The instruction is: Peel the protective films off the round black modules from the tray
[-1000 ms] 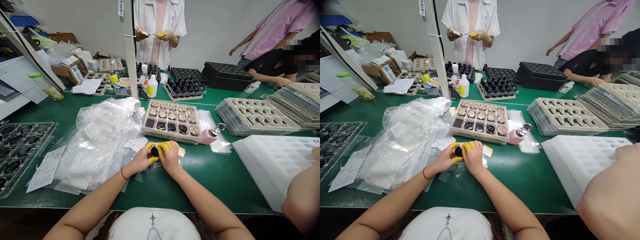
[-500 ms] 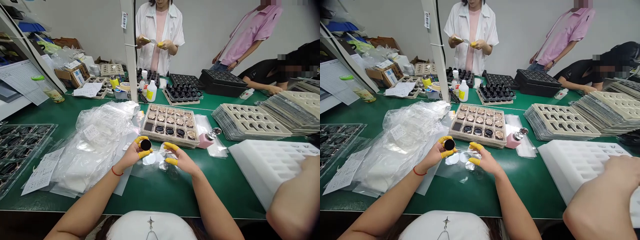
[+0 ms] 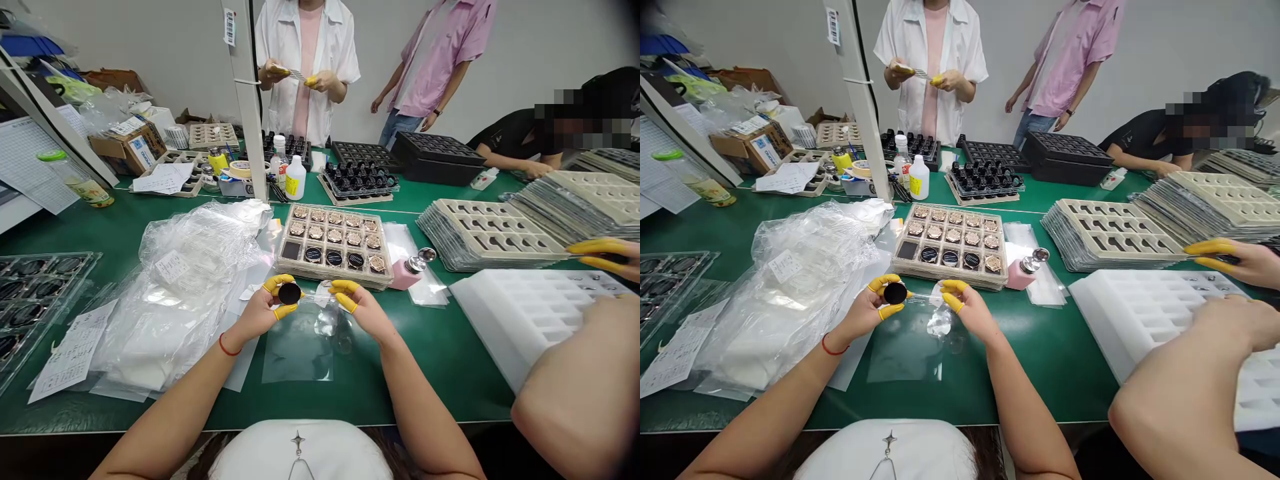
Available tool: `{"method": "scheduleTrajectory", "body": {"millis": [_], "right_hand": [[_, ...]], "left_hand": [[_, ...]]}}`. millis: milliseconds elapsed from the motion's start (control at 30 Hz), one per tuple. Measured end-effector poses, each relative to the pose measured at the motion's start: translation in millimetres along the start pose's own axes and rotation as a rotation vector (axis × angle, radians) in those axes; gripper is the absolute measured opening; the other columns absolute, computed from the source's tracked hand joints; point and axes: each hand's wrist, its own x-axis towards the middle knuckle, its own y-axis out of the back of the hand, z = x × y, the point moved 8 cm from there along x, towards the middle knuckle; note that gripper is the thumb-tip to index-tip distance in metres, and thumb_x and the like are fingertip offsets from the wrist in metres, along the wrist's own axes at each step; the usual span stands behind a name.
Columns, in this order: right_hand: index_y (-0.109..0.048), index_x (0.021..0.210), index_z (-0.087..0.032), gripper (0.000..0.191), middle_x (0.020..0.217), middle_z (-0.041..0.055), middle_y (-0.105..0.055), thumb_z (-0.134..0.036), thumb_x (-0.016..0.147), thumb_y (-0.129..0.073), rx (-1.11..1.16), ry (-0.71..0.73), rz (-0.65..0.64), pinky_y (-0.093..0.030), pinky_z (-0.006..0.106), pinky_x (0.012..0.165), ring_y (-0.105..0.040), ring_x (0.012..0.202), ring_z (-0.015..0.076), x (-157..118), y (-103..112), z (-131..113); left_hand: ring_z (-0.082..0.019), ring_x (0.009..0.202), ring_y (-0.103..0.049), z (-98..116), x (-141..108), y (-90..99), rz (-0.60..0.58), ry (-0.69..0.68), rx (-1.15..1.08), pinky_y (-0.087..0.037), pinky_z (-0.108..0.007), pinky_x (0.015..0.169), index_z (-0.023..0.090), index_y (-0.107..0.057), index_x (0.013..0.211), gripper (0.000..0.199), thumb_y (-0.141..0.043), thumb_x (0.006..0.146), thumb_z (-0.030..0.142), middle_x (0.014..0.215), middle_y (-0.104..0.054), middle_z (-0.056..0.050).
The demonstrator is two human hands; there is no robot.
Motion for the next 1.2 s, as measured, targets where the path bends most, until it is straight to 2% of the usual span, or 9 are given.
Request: {"method": "scheduleTrajectory", "body": {"millis": [100, 300, 467, 533, 633, 767, 967, 1200], "right_hand": [[-0.062, 0.097, -0.021, 0.025, 0.095, 0.0050, -0.065, -0.037, 0.078, -0.056, -0.135, 0.011, 0.097, -0.048, 0.033, 0.075, -0.059, 0.086, 0.0180, -0.3, 16.6, -4.3], [-0.062, 0.082, -0.020, 0.010, 0.093, 0.0035, -0.063, -0.026, 0.076, -0.055, -0.276, 0.083, 0.055, -0.044, 0.034, 0.079, -0.057, 0.087, 0.0181, -2.3, 11.4, -12.8], [-0.058, 0.074, -0.020, 0.009, 0.096, 0.0041, -0.062, -0.028, 0.076, -0.059, -0.090, 0.157, 0.131, -0.042, 0.036, 0.086, -0.056, 0.093, 0.0191, -5.9, 12.6, -30.9], [-0.057, 0.072, -0.020, 0.012, 0.104, 0.0050, -0.060, -0.031, 0.076, -0.060, -0.043, 0.152, 0.136, -0.039, 0.038, 0.091, -0.054, 0.100, 0.0207, -6.5, 4.3, -35.8], [-0.059, 0.071, -0.021, 0.015, 0.114, 0.0049, -0.058, -0.035, 0.077, -0.060, -0.023, 0.063, 0.050, -0.037, 0.039, 0.094, -0.053, 0.105, 0.0217, -4.3, -22.0, -31.2], [-0.061, 0.073, -0.020, 0.018, 0.108, 0.0045, -0.060, -0.038, 0.074, -0.063, 0.067, -0.030, -0.007, -0.039, 0.037, 0.091, -0.055, 0.101, 0.0208, 0.1, -46.0, -16.3], [-0.064, 0.079, -0.019, 0.018, 0.091, 0.0034, -0.063, -0.037, 0.074, -0.063, 0.098, -0.052, -0.020, -0.042, 0.033, 0.081, -0.056, 0.088, 0.0188, 2.0, -50.6, -11.2], [-0.063, 0.079, -0.019, 0.016, 0.086, 0.0025, -0.063, -0.034, 0.074, -0.061, 0.021, -0.028, -0.001, -0.042, 0.032, 0.080, -0.056, 0.086, 0.0182, 0.9, -49.5, -17.7]], "left_hand": [[-0.023, 0.101, -0.063, -0.1, 0.7, 1.2, 0.003, 0.001, -0.003, -0.048, -0.038, 0.094, 0.021, -0.046, 0.114, 0.048, -0.069, 0.072, 0.026, 0.105, -0.064, -0.006], [-0.023, 0.099, -0.063, -2.7, 1.4, -2.6, -0.020, 0.026, 0.027, -0.047, -0.040, 0.093, 0.021, -0.045, 0.115, 0.048, -0.067, 0.073, 0.027, 0.103, -0.065, -0.006], [-0.022, 0.094, -0.062, -2.5, 0.0, -10.7, -0.050, 0.049, 0.176, -0.049, -0.035, 0.085, 0.023, -0.046, 0.115, 0.046, -0.066, 0.073, 0.026, 0.099, -0.064, -0.005], [-0.020, 0.090, -0.062, -2.0, -1.9, -18.4, -0.092, 0.047, 0.173, -0.049, -0.034, 0.083, 0.023, -0.047, 0.115, 0.046, -0.066, 0.073, 0.026, 0.100, -0.062, -0.005], [-0.018, 0.089, -0.061, -2.8, -5.0, -30.0, -0.155, 0.046, 0.124, -0.049, -0.033, 0.084, 0.022, -0.047, 0.116, 0.048, -0.067, 0.073, 0.026, 0.106, -0.060, -0.005], [-0.017, 0.091, -0.060, -3.2, -6.7, -36.0, -0.179, 0.030, 0.099, -0.049, -0.032, 0.084, 0.022, -0.047, 0.117, 0.047, -0.066, 0.074, 0.024, 0.111, -0.057, -0.006], [-0.017, 0.092, -0.060, -3.0, -7.3, -36.1, -0.185, 0.024, 0.105, -0.049, -0.031, 0.084, 0.022, -0.048, 0.117, 0.046, -0.066, 0.074, 0.021, 0.109, -0.058, -0.005], [-0.018, 0.094, -0.061, -3.5, -7.5, -36.7, -0.191, 0.032, 0.087, -0.049, -0.033, 0.086, 0.021, -0.048, 0.116, 0.046, -0.066, 0.074, 0.021, 0.110, -0.058, -0.005]]}}
